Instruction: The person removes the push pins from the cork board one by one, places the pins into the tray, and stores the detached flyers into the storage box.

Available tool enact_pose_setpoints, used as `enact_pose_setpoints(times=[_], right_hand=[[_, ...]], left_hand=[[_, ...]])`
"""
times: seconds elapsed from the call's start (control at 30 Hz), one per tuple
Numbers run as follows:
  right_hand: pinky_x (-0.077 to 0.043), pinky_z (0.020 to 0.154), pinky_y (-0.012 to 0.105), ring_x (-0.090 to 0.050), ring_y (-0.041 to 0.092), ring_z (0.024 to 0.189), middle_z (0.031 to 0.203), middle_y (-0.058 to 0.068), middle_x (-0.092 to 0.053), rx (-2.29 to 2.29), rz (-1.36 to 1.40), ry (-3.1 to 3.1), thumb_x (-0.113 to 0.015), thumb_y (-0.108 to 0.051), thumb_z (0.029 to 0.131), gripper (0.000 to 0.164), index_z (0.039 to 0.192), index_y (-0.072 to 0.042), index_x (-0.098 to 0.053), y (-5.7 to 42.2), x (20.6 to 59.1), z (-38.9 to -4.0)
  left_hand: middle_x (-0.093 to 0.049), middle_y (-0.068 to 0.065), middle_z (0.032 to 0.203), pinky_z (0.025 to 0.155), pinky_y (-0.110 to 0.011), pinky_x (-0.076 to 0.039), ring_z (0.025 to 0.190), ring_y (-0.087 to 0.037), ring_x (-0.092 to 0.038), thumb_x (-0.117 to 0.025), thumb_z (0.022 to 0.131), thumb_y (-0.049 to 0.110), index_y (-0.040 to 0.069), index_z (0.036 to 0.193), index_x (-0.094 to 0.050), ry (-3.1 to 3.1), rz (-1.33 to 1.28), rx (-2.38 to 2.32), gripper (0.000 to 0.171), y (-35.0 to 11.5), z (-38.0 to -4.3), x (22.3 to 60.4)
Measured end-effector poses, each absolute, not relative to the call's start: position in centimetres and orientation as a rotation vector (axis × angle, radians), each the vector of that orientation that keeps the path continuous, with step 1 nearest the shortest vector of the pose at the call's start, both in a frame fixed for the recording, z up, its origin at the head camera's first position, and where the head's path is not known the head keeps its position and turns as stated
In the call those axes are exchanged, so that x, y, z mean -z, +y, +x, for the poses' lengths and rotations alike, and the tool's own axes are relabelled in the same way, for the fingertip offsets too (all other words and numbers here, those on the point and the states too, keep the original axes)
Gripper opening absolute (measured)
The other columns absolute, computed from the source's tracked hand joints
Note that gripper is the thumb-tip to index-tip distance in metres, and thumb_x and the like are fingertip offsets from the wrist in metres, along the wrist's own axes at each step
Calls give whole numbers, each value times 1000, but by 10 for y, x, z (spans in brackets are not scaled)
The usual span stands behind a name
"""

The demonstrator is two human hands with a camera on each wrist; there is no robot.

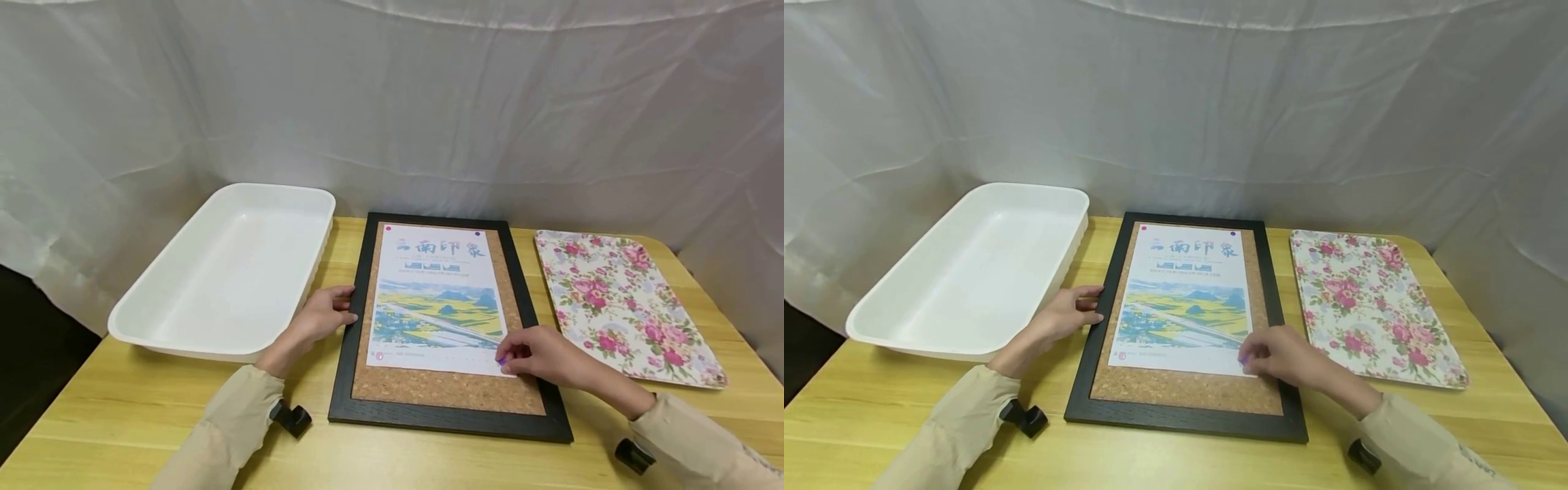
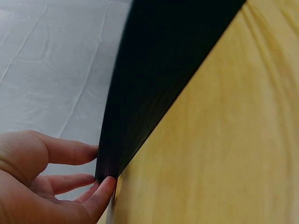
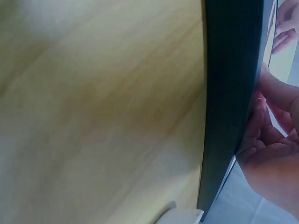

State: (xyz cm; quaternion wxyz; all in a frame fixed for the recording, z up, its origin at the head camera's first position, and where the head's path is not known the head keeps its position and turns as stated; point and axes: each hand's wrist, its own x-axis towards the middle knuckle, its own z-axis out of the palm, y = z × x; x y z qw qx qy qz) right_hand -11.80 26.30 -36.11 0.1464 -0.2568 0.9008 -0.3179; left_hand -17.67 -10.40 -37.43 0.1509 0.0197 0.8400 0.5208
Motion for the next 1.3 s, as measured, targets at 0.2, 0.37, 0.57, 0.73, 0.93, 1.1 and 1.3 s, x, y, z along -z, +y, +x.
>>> enact_pose_setpoints(times=[0.2, 0.37, 0.57, 0.73, 0.93, 1.1, 1.3], right_hand=[[-44, 55, 23, -48, 4, 62, 74, -9, -59, 940, -714, 2588, -72, -9, 87, 4, 90, -10, -70, 263, 362, -116], [-44, 56, 24, -50, 6, 62, 76, -8, -61, 979, -710, 2579, -72, -13, 87, 5, 92, -11, -71, 265, 361, -116], [-44, 54, 25, -51, 10, 62, 74, -3, -59, 1088, -636, 2544, -73, -17, 88, 10, 92, -9, -69, 268, 362, -117], [-44, 54, 25, -51, 12, 63, 76, 0, -60, 1134, -605, 2536, -73, -16, 87, 11, 93, -7, -69, 271, 363, -119], [-42, 54, 25, -50, 12, 64, 77, 3, -59, 1145, -550, 2541, -73, -17, 87, 13, 91, -6, -68, 273, 361, -119], [-43, 55, 25, -50, 12, 64, 77, 4, -59, 1137, -519, 2570, -74, -18, 87, 14, 91, -6, -68, 276, 356, -122], [-44, 59, 26, -51, 16, 71, 80, 4, -59, 1115, -441, 2639, -72, -17, 88, 13, 92, -6, -67, 280, 349, -130]], left_hand=[[-48, -23, 138, 92, -41, -47, 121, -35, -49, -61, 90, -6, -6, 144, -39, 2412, 57, -1492, 58, -104, -177, 376], [-47, -23, 138, 92, -41, -47, 121, -35, -48, -60, 90, -6, -6, 144, -39, 2412, 57, -1496, 58, -105, -177, 376], [-47, -23, 139, 91, -41, -47, 121, -35, -49, -60, 90, -6, -5, 144, -39, 2410, 59, -1500, 58, -106, -176, 376], [-50, -23, 135, 90, -40, -48, 119, -34, -50, -61, 90, -6, -5, 145, -39, 2414, 57, -1500, 58, -105, -176, 377], [-51, -24, 134, 89, -39, -49, 118, -34, -52, -61, 90, -6, -6, 144, -39, 2409, 74, -1510, 58, -104, -176, 377], [-51, -24, 134, 89, -39, -49, 119, -35, -52, -61, 90, -6, -6, 144, -39, 2408, 83, -1515, 58, -104, -176, 377], [-50, -23, 135, 89, -39, -49, 119, -35, -52, -61, 90, -6, -6, 144, -39, 2402, 70, -1521, 58, -104, -176, 376]])
